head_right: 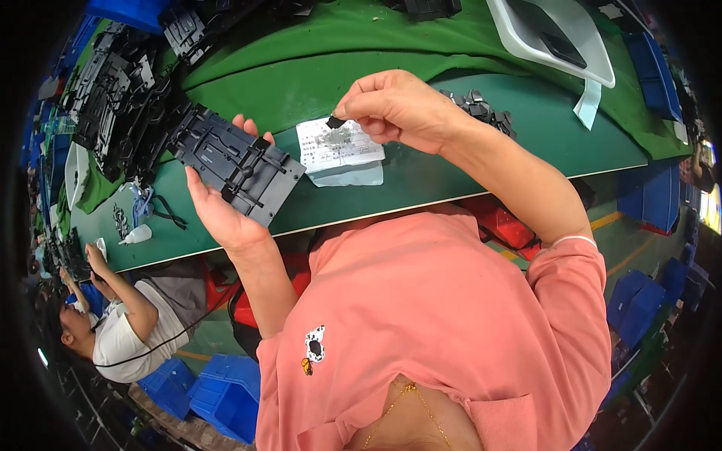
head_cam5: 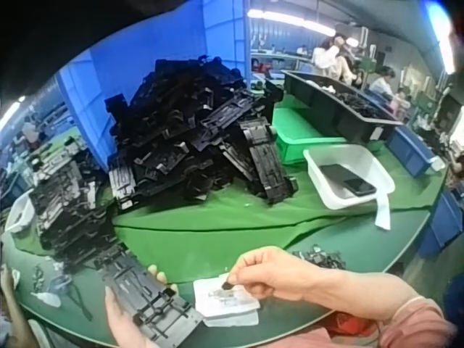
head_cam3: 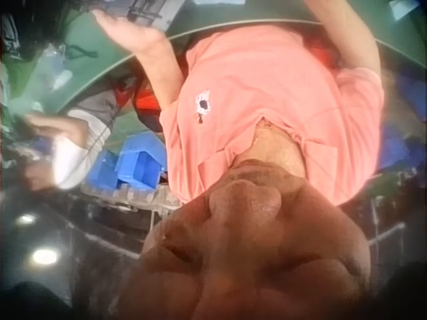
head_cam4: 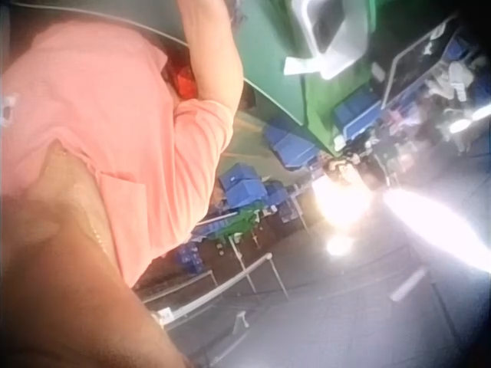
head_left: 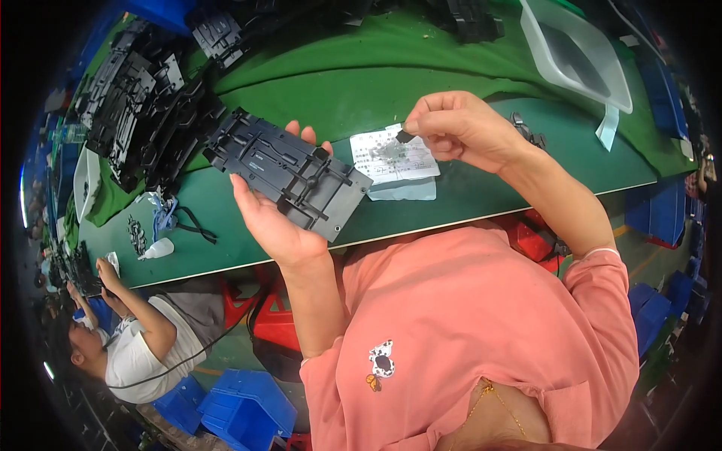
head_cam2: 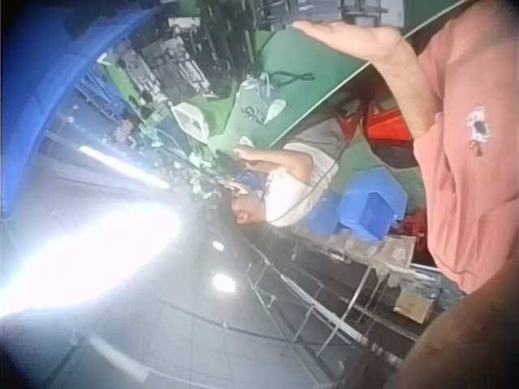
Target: The person assembles toy car chassis by picking small components from the table, applying them to an adhesive pad, and attaching them onto the underside of each chassis by hand.
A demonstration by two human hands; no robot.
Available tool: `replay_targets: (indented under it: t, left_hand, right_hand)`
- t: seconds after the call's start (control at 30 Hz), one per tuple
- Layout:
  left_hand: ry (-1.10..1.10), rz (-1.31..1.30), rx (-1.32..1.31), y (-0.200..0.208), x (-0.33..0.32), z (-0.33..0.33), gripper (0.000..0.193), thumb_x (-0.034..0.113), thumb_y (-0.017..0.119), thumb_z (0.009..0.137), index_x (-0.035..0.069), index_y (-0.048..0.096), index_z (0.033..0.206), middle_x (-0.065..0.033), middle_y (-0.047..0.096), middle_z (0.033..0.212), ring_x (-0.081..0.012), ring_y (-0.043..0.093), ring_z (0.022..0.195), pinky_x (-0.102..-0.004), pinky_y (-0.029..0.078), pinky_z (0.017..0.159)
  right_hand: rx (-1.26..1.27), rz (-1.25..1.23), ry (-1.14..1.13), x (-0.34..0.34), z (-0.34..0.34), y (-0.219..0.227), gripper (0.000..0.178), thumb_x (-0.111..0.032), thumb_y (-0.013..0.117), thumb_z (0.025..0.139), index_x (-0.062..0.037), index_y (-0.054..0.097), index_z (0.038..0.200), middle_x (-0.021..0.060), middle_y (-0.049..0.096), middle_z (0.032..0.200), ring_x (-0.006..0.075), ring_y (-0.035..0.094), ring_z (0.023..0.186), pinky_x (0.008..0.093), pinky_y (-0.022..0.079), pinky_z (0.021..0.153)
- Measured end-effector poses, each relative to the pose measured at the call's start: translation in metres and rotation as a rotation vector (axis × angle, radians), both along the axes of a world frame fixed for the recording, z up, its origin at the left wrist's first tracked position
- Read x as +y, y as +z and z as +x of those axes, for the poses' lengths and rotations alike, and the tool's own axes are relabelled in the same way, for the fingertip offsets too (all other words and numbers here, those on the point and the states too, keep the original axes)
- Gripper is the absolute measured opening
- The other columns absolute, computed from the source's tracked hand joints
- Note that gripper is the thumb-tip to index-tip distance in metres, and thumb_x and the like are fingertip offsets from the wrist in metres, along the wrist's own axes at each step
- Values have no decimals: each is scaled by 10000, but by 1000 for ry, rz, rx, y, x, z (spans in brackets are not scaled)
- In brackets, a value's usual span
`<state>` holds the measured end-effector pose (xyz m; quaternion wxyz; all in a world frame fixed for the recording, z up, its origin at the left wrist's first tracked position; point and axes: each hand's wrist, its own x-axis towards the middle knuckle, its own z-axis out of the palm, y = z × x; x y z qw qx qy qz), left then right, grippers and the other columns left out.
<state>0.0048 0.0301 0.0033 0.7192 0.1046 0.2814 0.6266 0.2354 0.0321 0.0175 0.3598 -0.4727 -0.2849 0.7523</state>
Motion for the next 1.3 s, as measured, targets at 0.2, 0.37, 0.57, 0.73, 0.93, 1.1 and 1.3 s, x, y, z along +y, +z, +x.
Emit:
replay_targets:
  t: [0.2, 0.37, 0.57, 0.73, 0.93, 1.1, 1.3]
  left_hand:
    - [-12, -10, -40, 0, 0, -1, 556, 460, 227, 965, 65, 409, 1311, -211, 488, 1263, -357, 504, 1127, -533, 404, 953]
    - [-30, -12, 4, 0, 2, 5, 580, 444, 210, 960, 28, 389, 1323, -242, 483, 1269, -378, 495, 1149, -556, 378, 973]
    - [-35, 11, 43, 6, 1, 11, 563, 496, 260, 960, 49, 463, 1235, -193, 541, 1179, -332, 554, 1051, -482, 457, 891]
    - [-43, 45, 84, 11, 0, 19, 551, 522, 295, 953, 57, 475, 1187, -163, 568, 1116, -295, 585, 981, -410, 496, 814]
    - [-37, 144, 194, 16, -3, 23, 533, 517, 311, 954, 61, 462, 1185, -148, 571, 1088, -262, 588, 953, -359, 490, 789]
    - [-38, 177, 227, 16, -5, 22, 544, 483, 265, 968, 41, 479, 1203, -194, 569, 1134, -311, 591, 982, -417, 499, 831]
    - [-20, 191, 271, 20, -6, 28, 547, 486, 280, 967, 33, 475, 1203, -184, 585, 1098, -287, 600, 952, -385, 493, 820]
  right_hand:
    - [94, -55, -14, -3, 1, -4, 99, -81, 636, 810, 5, 601, 777, -21, 449, 598, 50, 349, 485, 214, 239, 428]
    - [-468, 441, 29, -10, 1, -5, 117, -113, 632, 822, 4, 630, 825, 19, 534, 677, 73, 474, 579, 221, 378, 521]
    - [-723, 1154, 12, -33, -24, 21, 146, 34, 671, 746, -17, 660, 882, 75, 603, 801, 156, 585, 673, 249, 474, 565]
    - [-575, 1492, 41, -36, -50, 7, 295, 60, 714, 662, -18, 659, 941, 69, 552, 753, 197, 535, 630, 283, 428, 540]
    - [-641, 1620, 66, -37, -55, -1, 330, 57, 714, 611, -18, 661, 928, 54, 541, 751, 187, 524, 600, 283, 415, 497]
    - [-650, 1696, 86, -36, -54, -6, 338, 53, 704, 602, -7, 661, 931, 49, 541, 746, 180, 516, 591, 281, 403, 485]
    - [-653, 1736, 98, -35, -53, -9, 336, 51, 700, 598, -2, 662, 928, 49, 543, 740, 175, 507, 584, 280, 384, 474]
